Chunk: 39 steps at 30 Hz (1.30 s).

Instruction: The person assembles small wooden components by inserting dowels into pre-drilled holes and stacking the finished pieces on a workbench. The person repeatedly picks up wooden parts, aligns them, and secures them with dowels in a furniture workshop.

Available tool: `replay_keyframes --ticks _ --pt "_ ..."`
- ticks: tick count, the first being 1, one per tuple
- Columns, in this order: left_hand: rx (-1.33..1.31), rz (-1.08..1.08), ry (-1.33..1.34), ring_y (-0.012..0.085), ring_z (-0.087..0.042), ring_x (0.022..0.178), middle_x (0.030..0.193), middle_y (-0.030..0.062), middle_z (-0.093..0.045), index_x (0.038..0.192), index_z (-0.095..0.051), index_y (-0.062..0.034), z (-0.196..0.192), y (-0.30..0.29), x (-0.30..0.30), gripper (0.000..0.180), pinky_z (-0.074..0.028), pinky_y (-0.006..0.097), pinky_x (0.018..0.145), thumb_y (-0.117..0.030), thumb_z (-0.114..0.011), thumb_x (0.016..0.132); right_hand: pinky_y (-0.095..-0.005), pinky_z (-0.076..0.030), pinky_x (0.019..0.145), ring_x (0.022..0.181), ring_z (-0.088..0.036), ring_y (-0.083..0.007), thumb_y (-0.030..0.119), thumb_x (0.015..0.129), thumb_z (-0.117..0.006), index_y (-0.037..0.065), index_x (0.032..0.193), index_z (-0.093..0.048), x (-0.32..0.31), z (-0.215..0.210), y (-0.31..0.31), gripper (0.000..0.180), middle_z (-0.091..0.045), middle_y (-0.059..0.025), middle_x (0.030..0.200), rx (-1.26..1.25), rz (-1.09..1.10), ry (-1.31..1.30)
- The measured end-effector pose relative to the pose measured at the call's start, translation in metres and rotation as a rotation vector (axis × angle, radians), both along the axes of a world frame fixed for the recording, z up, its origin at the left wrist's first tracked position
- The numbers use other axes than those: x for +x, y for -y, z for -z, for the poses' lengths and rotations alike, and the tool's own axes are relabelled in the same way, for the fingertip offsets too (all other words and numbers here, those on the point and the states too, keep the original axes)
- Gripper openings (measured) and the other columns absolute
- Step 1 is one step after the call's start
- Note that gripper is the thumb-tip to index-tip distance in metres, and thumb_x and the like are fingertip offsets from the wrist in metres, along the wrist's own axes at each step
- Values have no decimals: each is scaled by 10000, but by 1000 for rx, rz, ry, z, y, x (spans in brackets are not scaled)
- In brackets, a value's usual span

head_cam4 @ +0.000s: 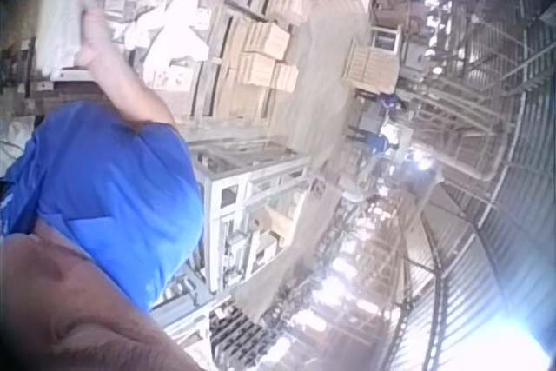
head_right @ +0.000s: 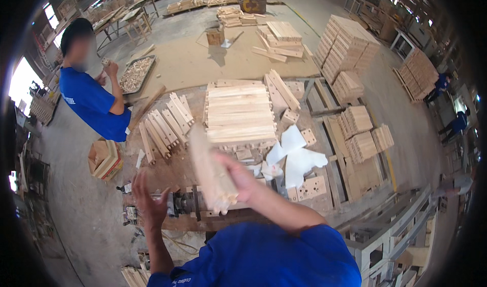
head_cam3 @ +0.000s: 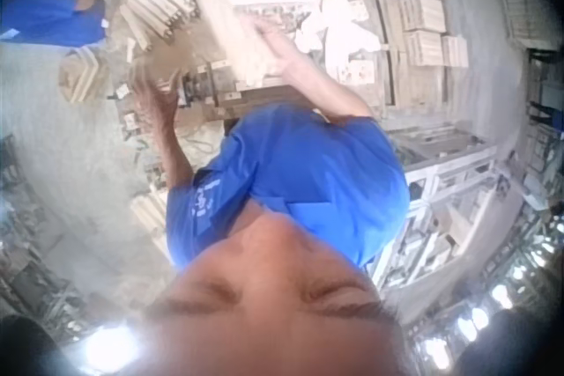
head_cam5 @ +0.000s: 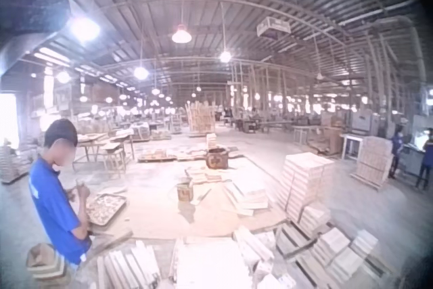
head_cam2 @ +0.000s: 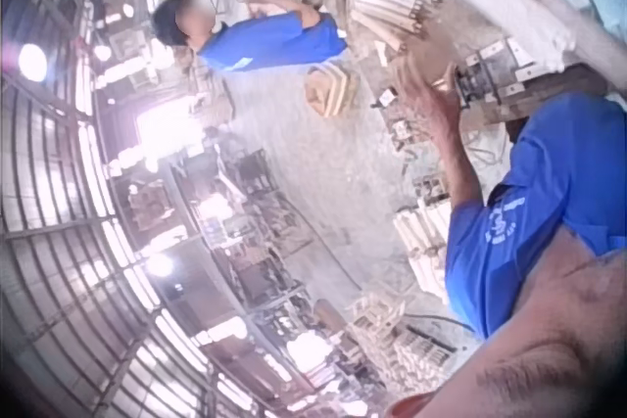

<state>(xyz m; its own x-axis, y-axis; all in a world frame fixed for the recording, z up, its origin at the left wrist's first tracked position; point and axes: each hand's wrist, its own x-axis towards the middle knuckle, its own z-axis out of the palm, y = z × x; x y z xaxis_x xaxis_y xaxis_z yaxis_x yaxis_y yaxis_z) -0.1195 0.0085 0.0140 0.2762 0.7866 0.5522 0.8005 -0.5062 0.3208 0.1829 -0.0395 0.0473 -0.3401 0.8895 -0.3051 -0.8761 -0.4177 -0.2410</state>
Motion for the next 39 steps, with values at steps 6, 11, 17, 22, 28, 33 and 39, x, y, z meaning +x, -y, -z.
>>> replay_keyframes --ticks 6,11,17,22,28,33,39 --pt "71 622 -67 399 -601 1268 1270 141 -675 1223 -636 -88 -19 -9 49 528 -487 534 1066 -166 -819 734 -422 -660 737 909 -779 -287 410 1038 -665 36 1307 -647 -67 35 50 461 -767 -159 1111 -196 -309 -500" --pt "-225 684 -19 330 -698 923 997 101 -708 1085 -701 -84 -14 1 62 505 -551 463 814 -171 -851 610 -412 -655 755 922 -772 -289 454 1061 -614 81 1383 -623 -25 74 64 493 -763 -138 1113 108 -446 -234" --pt "-518 529 112 328 -694 872 952 122 -699 1075 -693 -43 15 15 42 437 -554 420 774 -91 -865 676 -465 -580 819 1025 -717 -304 420 958 -729 101 1091 -752 59 142 61 347 -707 -167 1175 163 -213 1643" --pt "-820 444 350 238 -719 812 892 100 -708 1089 -700 -38 37 25 31 380 -563 356 744 -22 -797 722 -490 -484 934 1097 -628 -324 249 822 -774 94 993 -767 39 162 45 231 -690 -132 1093 729 -471 2487" --pt "-1089 384 524 121 -676 794 880 19 -690 1051 -659 -8 24 29 25 301 -565 327 708 -72 -810 799 -467 -468 940 1061 -645 -293 209 880 -750 76 1021 -717 30 174 38 196 -692 -118 1016 751 -570 2355" --pt "-1124 437 485 109 -639 841 903 27 -703 1055 -674 -4 33 23 22 329 -548 319 764 -127 -833 795 -302 -474 648 737 -599 -171 82 956 -726 44 1061 -668 52 95 9 126 -650 -85 887 566 33 1598" --pt "-1150 561 502 96 -591 830 879 6 -670 1050 -679 -16 25 24 35 307 -522 307 765 -144 -831 817 -300 -543 748 863 -693 -197 17 927 -746 25 1113 -743 48 -43 -14 186 -723 -115 1008 1073 499 1515"
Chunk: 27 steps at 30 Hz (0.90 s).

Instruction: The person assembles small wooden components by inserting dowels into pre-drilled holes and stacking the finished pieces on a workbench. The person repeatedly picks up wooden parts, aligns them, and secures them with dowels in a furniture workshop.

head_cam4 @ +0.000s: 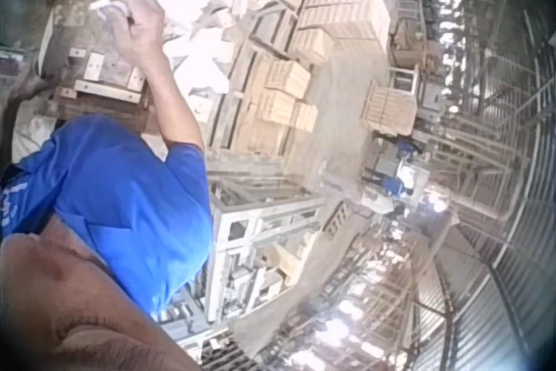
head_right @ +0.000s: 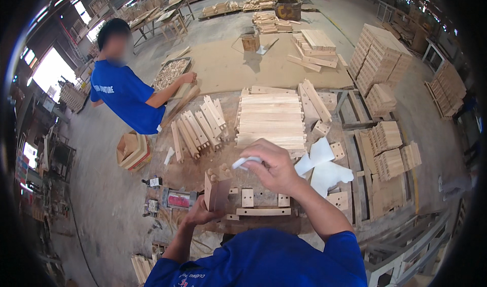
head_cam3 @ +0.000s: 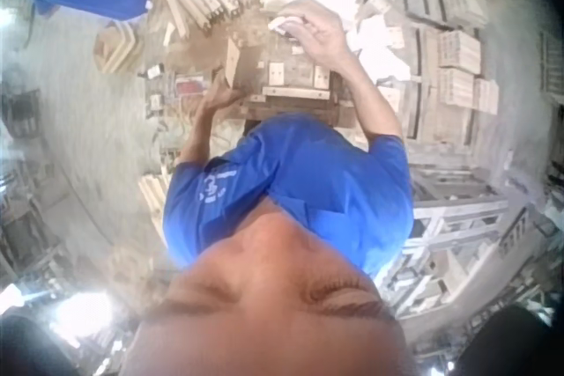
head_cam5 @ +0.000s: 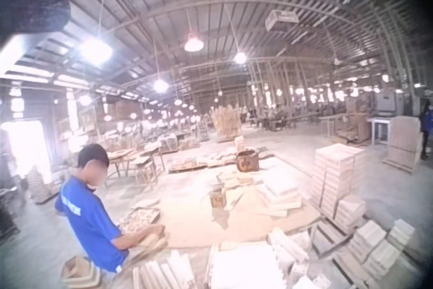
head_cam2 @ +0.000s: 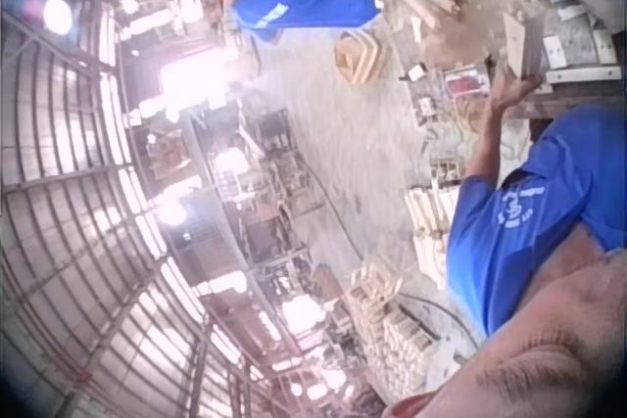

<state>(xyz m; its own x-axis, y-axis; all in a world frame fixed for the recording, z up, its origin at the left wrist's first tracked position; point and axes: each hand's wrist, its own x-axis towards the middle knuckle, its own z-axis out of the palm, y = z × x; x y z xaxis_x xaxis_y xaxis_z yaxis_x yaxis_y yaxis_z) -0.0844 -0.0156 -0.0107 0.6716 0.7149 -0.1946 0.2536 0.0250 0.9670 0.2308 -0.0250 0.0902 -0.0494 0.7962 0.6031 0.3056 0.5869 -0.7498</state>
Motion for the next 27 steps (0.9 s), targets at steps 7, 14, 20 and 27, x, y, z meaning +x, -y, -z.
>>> replay_keyframes --ticks 7,14,20,27 --pt "16 78 -22 113 -618 877 941 41 -712 1114 -692 5 -20 2 6 353 -529 315 811 -149 -828 827 -323 -575 797 928 -736 -250 -14 892 -765 16 1087 -795 -1 -15 6 200 -744 -154 1041 -126 -124 47" --pt "36 112 -36 135 -646 892 966 98 -743 1164 -694 18 -35 5 8 421 -539 328 840 -132 -825 794 -323 -582 766 881 -748 -243 5 868 -809 10 1024 -793 4 -22 18 157 -765 -153 982 -76 -99 70" --pt "81 116 -21 160 -666 812 890 117 -733 1105 -701 24 -63 9 13 346 -546 349 788 -142 -791 816 -331 -589 715 824 -745 -253 5 845 -833 17 935 -769 10 -39 29 112 -758 -136 923 49 -93 238" --pt "169 149 -7 319 -692 781 872 169 -713 1050 -700 1 -65 14 3 324 -542 381 757 -191 -809 814 -354 -594 705 847 -717 -272 -27 745 -818 16 931 -747 16 -79 29 204 -717 -121 1010 192 -239 616"
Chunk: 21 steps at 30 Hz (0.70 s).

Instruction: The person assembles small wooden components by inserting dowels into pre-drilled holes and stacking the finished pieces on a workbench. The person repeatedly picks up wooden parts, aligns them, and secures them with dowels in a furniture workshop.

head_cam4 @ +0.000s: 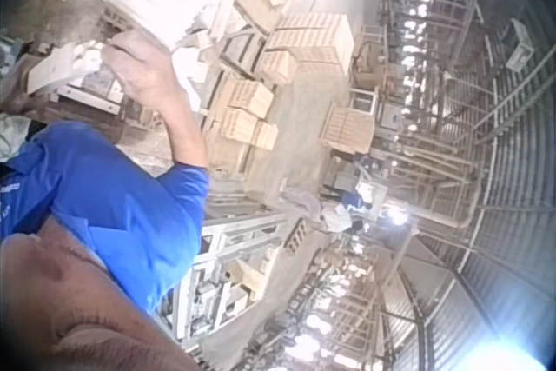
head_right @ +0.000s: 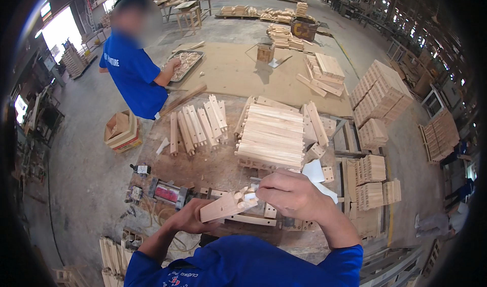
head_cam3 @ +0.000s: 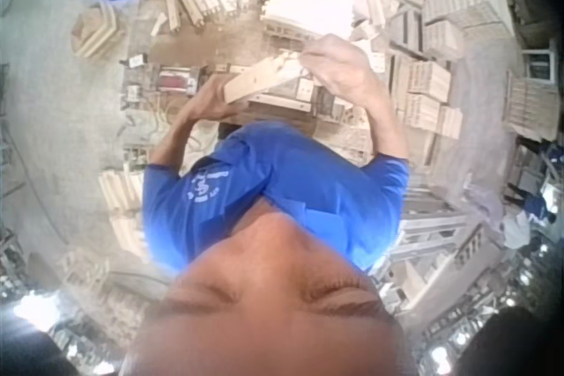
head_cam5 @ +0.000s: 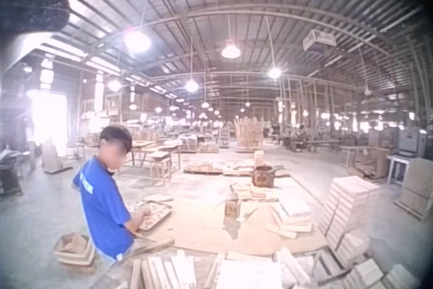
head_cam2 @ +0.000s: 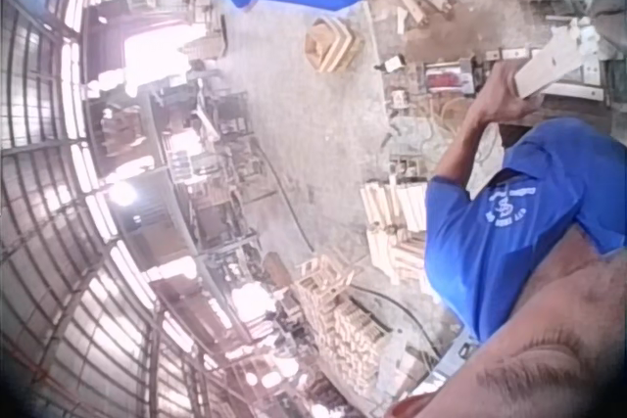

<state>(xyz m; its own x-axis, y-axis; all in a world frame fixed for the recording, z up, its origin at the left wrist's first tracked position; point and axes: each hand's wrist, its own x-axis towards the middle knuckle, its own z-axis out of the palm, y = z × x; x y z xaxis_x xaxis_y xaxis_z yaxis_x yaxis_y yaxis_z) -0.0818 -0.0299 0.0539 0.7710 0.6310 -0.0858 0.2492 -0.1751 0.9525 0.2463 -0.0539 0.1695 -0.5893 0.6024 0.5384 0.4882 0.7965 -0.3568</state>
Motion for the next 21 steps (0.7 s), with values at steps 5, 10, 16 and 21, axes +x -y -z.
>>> replay_keyframes --ticks 5,10,16,21 --pt "199 3 135 318 -720 848 949 170 -728 1093 -702 -5 -23 -2 0 362 -557 377 789 -172 -827 797 -336 -592 706 858 -724 -276 -25 785 -799 8 972 -769 16 35 -9 192 -726 -118 1017 -71 95 259" --pt "111 -106 41 293 -736 892 979 150 -741 1144 -712 -7 -8 -1 -11 391 -565 370 820 -132 -825 792 -334 -595 719 865 -734 -272 -6 870 -789 0 996 -777 3 15 0 126 -739 -142 997 -80 222 -277" --pt "86 -114 53 238 -722 876 962 141 -739 1141 -713 -6 -11 2 -6 371 -558 352 808 -126 -815 805 -335 -589 717 853 -728 -257 -20 878 -791 1 1028 -785 -17 10 -5 152 -734 -139 991 -65 9 -348" --pt "2 -94 40 202 -687 831 932 125 -730 1101 -708 -1 -5 6 -8 315 -548 340 790 -126 -793 825 -328 -573 686 814 -723 -251 -40 882 -769 -2 990 -785 -19 19 -11 116 -735 -141 974 -38 -13 -300"
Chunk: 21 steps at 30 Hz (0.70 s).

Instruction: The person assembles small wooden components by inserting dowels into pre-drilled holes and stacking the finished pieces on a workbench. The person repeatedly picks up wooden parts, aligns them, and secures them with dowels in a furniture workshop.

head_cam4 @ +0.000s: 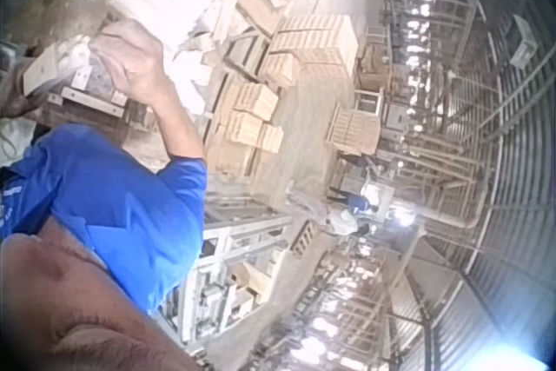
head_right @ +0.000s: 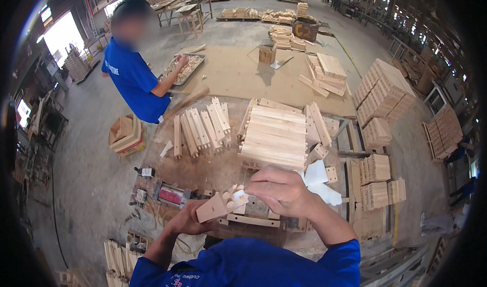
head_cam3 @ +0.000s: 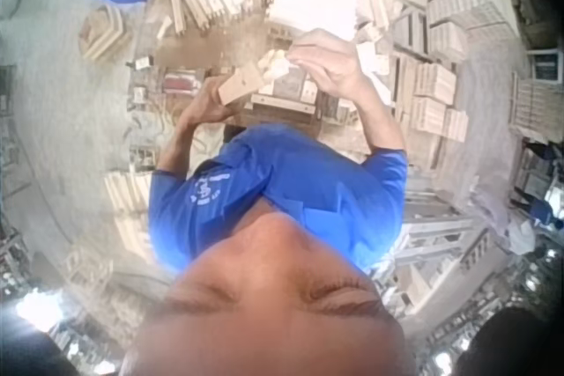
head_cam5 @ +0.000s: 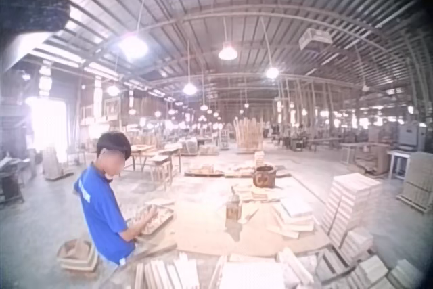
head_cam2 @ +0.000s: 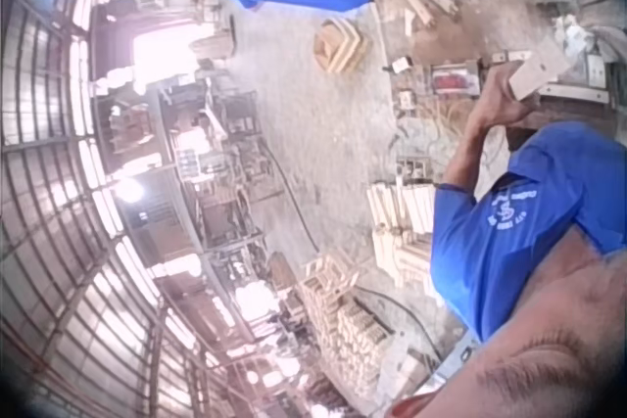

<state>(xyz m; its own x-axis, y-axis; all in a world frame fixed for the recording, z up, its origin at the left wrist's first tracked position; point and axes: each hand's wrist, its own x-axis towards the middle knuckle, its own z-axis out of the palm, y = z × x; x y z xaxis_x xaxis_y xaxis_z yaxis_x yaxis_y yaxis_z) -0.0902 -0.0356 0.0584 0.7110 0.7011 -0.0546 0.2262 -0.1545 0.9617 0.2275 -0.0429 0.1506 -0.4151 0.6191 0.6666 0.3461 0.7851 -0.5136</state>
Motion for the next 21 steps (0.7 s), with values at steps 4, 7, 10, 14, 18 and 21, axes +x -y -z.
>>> replay_keyframes --ticks 4,7,10,14,18,21 --pt "-26 4 -21 186 -672 804 919 119 -725 1084 -703 1 16 3 -2 289 -545 335 774 -124 -781 836 -377 -581 728 862 -692 -314 -62 824 -779 22 1068 -768 11 36 -5 258 -708 -123 1032 -61 43 135" --pt "-31 -9 -8 175 -675 805 922 125 -725 1086 -702 2 14 4 2 288 -548 331 770 -128 -782 842 -415 -569 745 876 -670 -327 -35 845 -744 33 1096 -759 27 100 -9 260 -702 -128 1058 -146 125 336" --pt "-39 -90 4 173 -693 834 933 120 -730 1089 -704 -2 17 2 7 287 -555 326 782 -132 -784 847 -429 -563 781 922 -674 -321 20 873 -733 38 1164 -739 28 153 2 292 -703 -143 1110 -188 259 543" --pt "165 -268 7 183 -726 882 977 98 -750 1118 -713 -14 30 -1 21 300 -572 338 809 -127 -785 850 -398 -562 846 998 -700 -300 132 913 -774 52 1310 -686 0 177 27 415 -703 -168 1185 -387 318 184" --pt "101 -371 52 192 -743 887 965 109 -762 1145 -725 -19 67 -1 49 300 -583 360 808 -99 -761 858 -363 -550 918 1070 -673 -209 204 937 -806 18 1384 -634 -61 153 45 514 -687 -145 1271 -709 220 -327" --pt "-8 -369 195 192 -740 864 940 120 -764 1128 -729 -10 82 -3 83 280 -584 361 795 -87 -750 859 -367 -547 923 1080 -668 -194 200 928 -813 -11 1352 -625 -81 148 36 509 -690 -136 1256 -702 324 -466"
